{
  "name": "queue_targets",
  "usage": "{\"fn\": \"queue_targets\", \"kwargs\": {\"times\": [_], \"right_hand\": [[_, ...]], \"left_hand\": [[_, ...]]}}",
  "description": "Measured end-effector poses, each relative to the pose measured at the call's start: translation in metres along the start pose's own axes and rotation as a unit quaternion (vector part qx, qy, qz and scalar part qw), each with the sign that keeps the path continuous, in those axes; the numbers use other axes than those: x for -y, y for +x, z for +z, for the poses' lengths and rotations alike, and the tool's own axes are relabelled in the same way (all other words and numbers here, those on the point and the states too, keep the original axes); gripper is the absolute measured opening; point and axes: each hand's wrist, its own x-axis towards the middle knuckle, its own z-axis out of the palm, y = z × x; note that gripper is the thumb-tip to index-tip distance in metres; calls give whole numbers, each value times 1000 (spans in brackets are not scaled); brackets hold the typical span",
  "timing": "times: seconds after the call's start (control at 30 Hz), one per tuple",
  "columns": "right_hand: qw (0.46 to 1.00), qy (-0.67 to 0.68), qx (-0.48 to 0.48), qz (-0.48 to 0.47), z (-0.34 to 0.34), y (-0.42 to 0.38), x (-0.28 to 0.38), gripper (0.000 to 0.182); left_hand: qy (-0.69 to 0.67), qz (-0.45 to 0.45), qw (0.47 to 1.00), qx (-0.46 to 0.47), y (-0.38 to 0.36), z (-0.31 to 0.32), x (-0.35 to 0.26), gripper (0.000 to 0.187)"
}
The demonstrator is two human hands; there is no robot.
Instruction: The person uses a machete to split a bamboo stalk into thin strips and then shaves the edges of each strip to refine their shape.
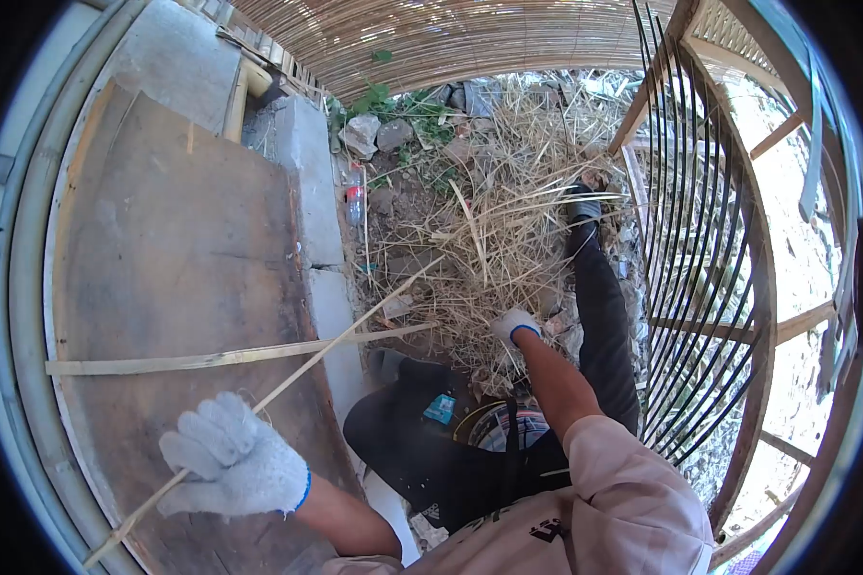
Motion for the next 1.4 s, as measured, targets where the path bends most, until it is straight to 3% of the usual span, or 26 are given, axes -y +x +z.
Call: {"fn": "queue_targets", "kwargs": {"times": [0.03,0.1,0.13,0.17,0.23,0.33,0.4,0.5,0.6,0.83,0.93,1.0,1.1,1.33,1.4], "right_hand": [[1000,-7,5,-20,3,-10,-9,59],[998,69,8,1,-6,-60,-25,69],[996,73,45,-3,-8,-75,-36,70],[994,77,82,-5,-7,-90,-46,71],[993,92,-48,-62,12,-126,-69,69],[982,145,-68,-102,-1,-195,-66,63],[979,152,-71,-119,-11,-221,-57,60],[970,160,-90,-162,-22,-242,-38,55],[955,178,-117,-206,-36,-270,-12,48],[907,175,-104,-368,-55,-304,62,39],[905,130,-108,-390,-59,-304,83,35],[902,127,-102,-401,-69,-312,91,34],[893,117,-110,-421,-83,-317,94,32],[938,84,-119,-314,-62,-212,63,34],[931,133,-93,-326,-83,-240,71,33]], "left_hand": [[-5,12,1000,-1,2,12,1,64],[7,38,969,-244,0,42,3,66],[0,47,968,-246,-5,38,-4,66],[-24,28,985,-167,-10,24,-5,65],[-48,30,998,-7,-18,-4,-2,66],[-100,49,994,6,-23,-20,3,71],[-87,95,991,-32,-23,-11,14,69],[8,132,975,-179,-21,3,20,62],[94,105,970,-198,-19,12,19,63],[96,80,960,-249,-17,13,15,65],[70,72,978,-183,-20,12,14,65],[-40,47,996,-57,-21,6,14,67],[-78,15,997,-1,-25,13,11,70],[-79,-9,997,21,-35,42,16,69],[-38,16,998,53,-39,44,18,69]]}}
